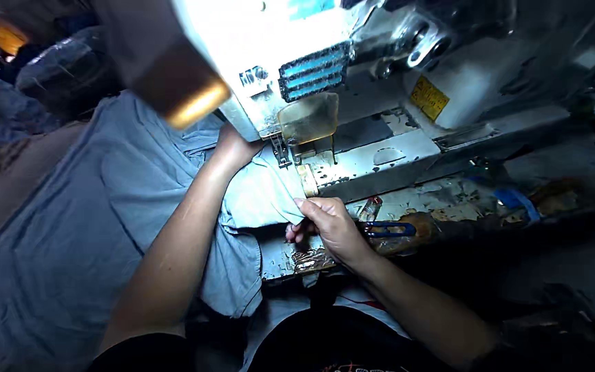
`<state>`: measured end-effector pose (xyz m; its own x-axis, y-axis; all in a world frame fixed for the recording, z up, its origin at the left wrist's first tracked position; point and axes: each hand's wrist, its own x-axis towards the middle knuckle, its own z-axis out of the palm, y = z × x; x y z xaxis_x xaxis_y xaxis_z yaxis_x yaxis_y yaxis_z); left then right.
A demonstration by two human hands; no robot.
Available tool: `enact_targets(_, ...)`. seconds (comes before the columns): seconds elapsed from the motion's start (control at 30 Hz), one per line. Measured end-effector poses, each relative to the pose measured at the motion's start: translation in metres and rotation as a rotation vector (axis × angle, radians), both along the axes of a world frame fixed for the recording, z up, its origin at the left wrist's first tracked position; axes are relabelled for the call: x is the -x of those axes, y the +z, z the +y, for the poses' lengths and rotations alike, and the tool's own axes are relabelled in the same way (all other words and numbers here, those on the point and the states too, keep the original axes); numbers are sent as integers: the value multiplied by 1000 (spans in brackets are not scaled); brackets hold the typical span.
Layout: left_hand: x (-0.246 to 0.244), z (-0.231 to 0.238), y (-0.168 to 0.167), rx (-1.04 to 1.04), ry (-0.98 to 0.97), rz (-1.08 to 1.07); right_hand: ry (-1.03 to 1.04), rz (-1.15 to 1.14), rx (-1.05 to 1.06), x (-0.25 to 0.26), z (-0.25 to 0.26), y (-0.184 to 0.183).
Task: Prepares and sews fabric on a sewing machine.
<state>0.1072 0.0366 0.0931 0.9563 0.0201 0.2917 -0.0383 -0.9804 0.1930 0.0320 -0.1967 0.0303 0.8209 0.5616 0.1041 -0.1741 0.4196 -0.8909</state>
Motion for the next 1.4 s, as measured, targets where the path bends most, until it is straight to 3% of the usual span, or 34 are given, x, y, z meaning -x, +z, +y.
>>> enact_targets(0.07, 13, -25, 22, 111, -27, 46, 34, -109, 109, 1, -9, 0)
enact_targets(0.13, 12, -31, 33, 124, -19, 81, -2, -356, 215, 7, -27, -6)
enact_targets(0.2, 23, -32, 42, 90, 13, 95, -200, -646, 244, 16, -48, -19)
enact_targets(0.3, 79, -30, 39, 136, -157, -153, -582, -960, 329, 14, -61, -21)
enact_targets(0.4, 123, -34, 20, 149, -287, -277, -706, -1146, 501, -2, -43, -11)
enact_targets(0.5, 121, -39, -5, 89, -285, -317, -630, -1162, 363, -14, -22, -7)
enact_targets(0.6, 99, -43, -18, 211, -267, -465, -442, -989, 176, -20, -21, 5)
enact_targets(0.73, 103, -52, -8, 418, -306, -733, -238, -719, 200, -20, -28, 9)
enact_targets(0.87, 121, -56, 10, 312, -321, -861, -331, -828, 278, -15, -26, 8)
enact_targets(1.1, 155, -73, -8, 141, -512, -785, -216, -913, 81, 25, -35, 3)
enact_targets(1.23, 175, -84, 16, 66, -508, -667, -263, -961, 122, 35, -44, -1)
enact_targets(1.33, 171, -91, 43, -259, -613, -340, -251, -1000, 152, 33, -44, 1)
enact_targets(1.4, 151, -87, 44, -361, -728, -51, -239, -992, 158, 27, -41, -3)
